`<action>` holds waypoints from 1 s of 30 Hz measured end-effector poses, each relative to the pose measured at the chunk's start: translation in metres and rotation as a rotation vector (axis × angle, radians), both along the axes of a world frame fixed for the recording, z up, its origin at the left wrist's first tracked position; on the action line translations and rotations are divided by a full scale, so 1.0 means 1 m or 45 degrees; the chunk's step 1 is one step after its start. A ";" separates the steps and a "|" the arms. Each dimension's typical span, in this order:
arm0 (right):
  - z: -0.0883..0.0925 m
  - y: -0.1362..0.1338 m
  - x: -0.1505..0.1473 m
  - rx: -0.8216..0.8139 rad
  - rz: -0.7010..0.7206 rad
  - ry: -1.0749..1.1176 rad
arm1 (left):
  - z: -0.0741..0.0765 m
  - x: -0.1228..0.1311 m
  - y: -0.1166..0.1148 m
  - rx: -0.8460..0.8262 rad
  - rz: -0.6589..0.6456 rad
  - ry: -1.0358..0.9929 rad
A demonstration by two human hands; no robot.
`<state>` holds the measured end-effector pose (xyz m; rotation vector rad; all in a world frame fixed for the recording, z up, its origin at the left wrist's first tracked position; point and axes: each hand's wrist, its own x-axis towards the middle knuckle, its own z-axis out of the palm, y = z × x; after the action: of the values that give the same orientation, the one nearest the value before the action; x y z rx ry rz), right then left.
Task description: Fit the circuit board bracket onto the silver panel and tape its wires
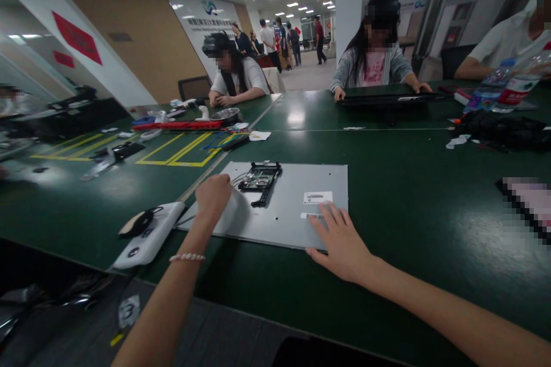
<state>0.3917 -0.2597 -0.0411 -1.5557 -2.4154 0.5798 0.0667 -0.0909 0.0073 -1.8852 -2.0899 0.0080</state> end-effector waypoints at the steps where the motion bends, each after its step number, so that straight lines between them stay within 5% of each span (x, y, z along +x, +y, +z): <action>1: 0.000 0.000 0.000 0.002 0.001 0.001 | 0.005 0.002 0.005 0.062 -0.003 -0.019; 7: -0.001 -0.001 -0.001 0.037 -0.020 -0.010 | 0.021 0.049 0.045 0.257 -0.215 -0.054; 12: 0.000 -0.001 -0.002 0.028 -0.020 -0.037 | -0.003 0.091 0.079 0.049 -0.356 -0.170; 16: 0.000 -0.001 -0.003 0.052 -0.019 -0.046 | -0.025 0.097 0.096 -0.052 -0.351 -0.265; 22: 0.001 0.000 -0.003 0.022 -0.009 -0.033 | -0.026 0.056 0.106 -0.047 -0.327 -0.434; 30: 0.004 0.007 0.012 -0.138 -0.028 0.161 | -0.006 -0.046 0.084 -0.009 0.047 -0.662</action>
<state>0.4035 -0.2531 -0.0370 -1.5349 -2.3056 0.7921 0.0202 -0.0072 0.0009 -2.0113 -2.4454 -0.5194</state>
